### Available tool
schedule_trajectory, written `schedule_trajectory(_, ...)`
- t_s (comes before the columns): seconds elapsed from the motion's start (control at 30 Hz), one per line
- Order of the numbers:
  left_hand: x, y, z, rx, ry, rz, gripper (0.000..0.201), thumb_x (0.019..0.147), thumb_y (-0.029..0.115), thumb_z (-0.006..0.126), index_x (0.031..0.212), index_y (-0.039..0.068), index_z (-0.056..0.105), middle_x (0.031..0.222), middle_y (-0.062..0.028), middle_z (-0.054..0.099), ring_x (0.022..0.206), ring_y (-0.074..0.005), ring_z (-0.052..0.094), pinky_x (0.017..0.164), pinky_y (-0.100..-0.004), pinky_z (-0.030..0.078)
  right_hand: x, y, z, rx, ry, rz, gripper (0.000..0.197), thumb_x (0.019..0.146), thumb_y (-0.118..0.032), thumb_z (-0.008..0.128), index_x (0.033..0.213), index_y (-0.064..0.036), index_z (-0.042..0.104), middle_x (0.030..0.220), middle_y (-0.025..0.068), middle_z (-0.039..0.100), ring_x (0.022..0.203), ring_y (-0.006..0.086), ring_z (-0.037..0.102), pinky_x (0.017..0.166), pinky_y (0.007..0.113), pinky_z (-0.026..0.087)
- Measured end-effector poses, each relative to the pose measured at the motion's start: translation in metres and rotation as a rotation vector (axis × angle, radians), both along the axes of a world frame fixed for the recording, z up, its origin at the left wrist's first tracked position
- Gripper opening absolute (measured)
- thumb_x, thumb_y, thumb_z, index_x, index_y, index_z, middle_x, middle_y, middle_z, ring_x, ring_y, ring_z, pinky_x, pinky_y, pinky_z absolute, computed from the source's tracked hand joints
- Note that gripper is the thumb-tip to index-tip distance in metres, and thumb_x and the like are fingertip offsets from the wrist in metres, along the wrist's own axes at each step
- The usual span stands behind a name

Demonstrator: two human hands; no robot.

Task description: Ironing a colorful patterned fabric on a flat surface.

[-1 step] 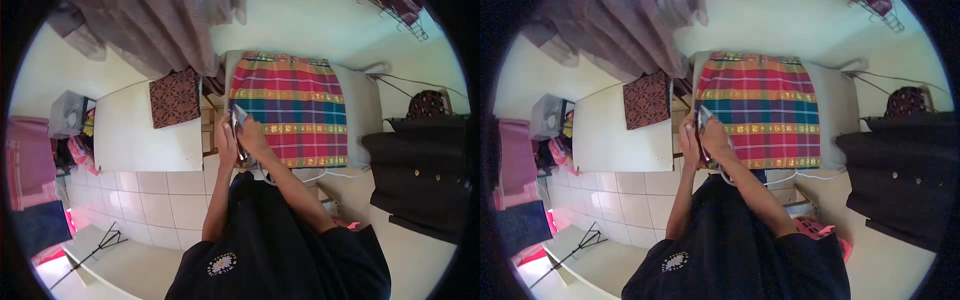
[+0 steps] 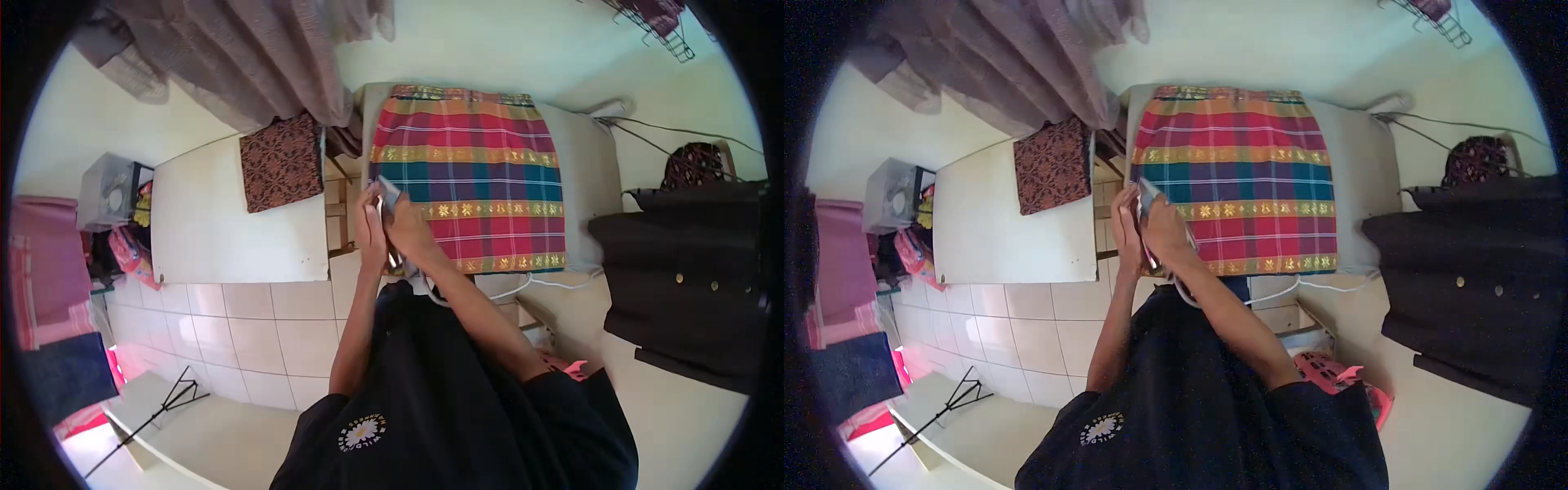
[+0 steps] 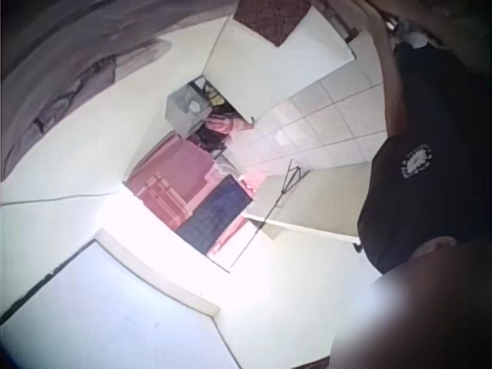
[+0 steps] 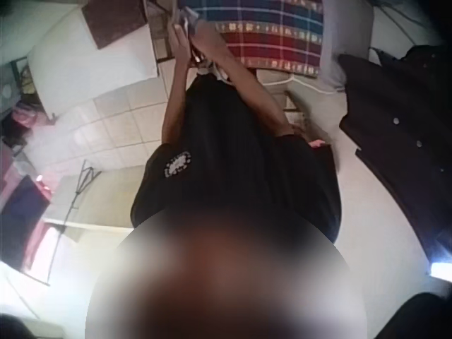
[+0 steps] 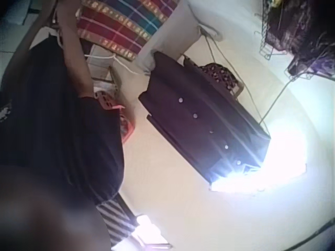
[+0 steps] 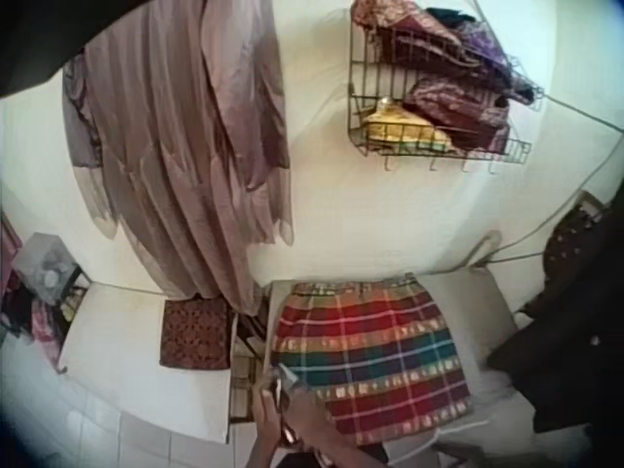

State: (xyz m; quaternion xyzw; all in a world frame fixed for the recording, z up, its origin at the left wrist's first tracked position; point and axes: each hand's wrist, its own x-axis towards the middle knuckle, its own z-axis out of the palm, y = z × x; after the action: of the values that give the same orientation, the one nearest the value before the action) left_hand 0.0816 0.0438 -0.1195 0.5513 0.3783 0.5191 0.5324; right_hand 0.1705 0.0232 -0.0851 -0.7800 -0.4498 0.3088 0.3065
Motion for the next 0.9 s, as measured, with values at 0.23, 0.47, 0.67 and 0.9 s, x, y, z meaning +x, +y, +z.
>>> schedule_trajectory(0.23,0.009,-0.011,-0.019,0.286,0.537,-0.224,0.052,0.104,0.034,0.031,0.144,0.002,0.038,0.152,-0.0145,0.036,0.143,-0.0354,0.027,0.117,-0.0451,0.021,0.047,-0.069,0.013,-0.116,-0.110,0.016,0.036,0.089,-0.018,0.060,0.107,0.0096,0.049,0.081,0.0363,0.061,0.083,0.0509,0.062,0.069,0.056,0.053)
schedule_trajectory(0.47,0.014,-0.020,-0.022,0.545,1.111,-0.237,0.052,0.101,0.039,0.044,0.147,0.016,0.040,0.155,-0.0126,0.031,0.143,-0.0345,0.026,0.118,-0.0490,0.018,0.186,-0.114,-0.004,-0.145,-0.423,-0.266,0.034,0.088,-0.022,0.063,0.107,0.0055,0.056,0.081,0.0308,0.064,0.078,0.0484,0.064,0.064,0.055,0.053)
schedule_trajectory(0.67,0.023,-0.018,-0.019,0.569,1.114,-0.210,0.053,0.098,0.039,0.049,0.144,0.015,0.044,0.155,-0.0111,0.032,0.143,-0.0331,0.027,0.118,-0.0488,0.018,0.284,-0.134,0.015,-0.324,-0.534,-0.464,0.049,0.088,-0.044,0.064,0.115,-0.0034,0.058,0.097,0.0277,0.067,0.095,0.0456,0.063,0.080,0.055,0.049)
schedule_trajectory(0.9,0.018,-0.015,-0.014,0.529,1.082,-0.228,0.052,0.095,0.036,0.054,0.141,0.013,0.048,0.152,-0.0131,0.035,0.143,-0.0341,0.027,0.117,-0.0488,0.019,0.253,-0.164,0.010,-0.158,-0.636,0.019,0.048,0.082,-0.049,0.070,0.108,-0.0098,0.064,0.087,0.0231,0.068,0.081,0.0439,0.065,0.071,0.051,0.052)
